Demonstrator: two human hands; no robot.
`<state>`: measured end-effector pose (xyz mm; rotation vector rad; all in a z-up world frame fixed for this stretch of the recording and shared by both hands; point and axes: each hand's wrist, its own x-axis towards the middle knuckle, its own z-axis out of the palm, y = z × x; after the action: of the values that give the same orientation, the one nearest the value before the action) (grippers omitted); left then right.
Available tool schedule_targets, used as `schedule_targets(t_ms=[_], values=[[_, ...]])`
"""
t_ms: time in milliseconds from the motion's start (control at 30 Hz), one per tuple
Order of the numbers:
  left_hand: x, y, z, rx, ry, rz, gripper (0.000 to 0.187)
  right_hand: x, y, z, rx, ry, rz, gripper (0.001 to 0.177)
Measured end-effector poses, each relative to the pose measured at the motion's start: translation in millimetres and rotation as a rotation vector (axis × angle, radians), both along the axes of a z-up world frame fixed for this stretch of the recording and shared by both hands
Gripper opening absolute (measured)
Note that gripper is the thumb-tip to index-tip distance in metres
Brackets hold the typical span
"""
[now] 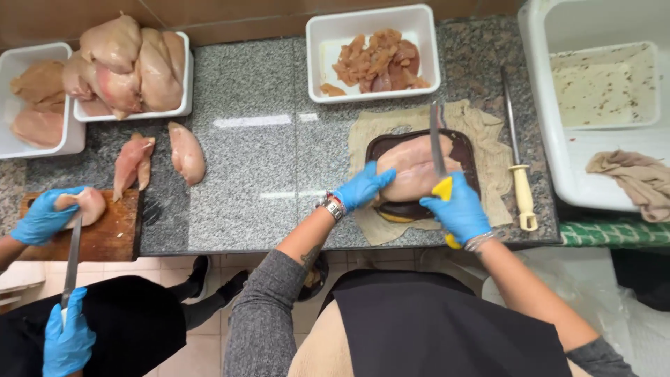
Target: Cutting and trimming raw chicken breasts on a cutting board in a commercial kitchen prep area.
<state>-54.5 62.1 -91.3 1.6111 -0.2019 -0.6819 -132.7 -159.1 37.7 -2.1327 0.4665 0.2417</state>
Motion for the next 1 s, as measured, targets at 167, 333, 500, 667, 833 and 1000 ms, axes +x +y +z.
schedule_targets(t_ms=[167,333,500,667,833,1000], values=[[-32,-38,12,-0.247,0.373,-0.120,0.055,44,-55,-45,-0.226,-0.255,0.216,0.059],[-62,-95,-41,-0.436,0.320,0.248,0.024,49,-79,8,-0.548,-0.141,0.281,0.050],[-80,-78,-2,-0.407,0.418,0.348,0.022,-11,-84,17,-0.565,-0.121,0.452,0.045],[-81,-83,-20,-0.411,0.299,0.429,0.023,-55,-88,-1,-0.700,-0.191,0.656,0.045],[-77,-89,-38,-0.471,0.455,0.476,0.018,-71,-93,-3,-0.945,-0.286,0.600,0.044],[-82,-97,-72,-0.278,0.183,0.467,0.016,-61,-85,-10,-0.964,-0.202,0.610,0.045]])
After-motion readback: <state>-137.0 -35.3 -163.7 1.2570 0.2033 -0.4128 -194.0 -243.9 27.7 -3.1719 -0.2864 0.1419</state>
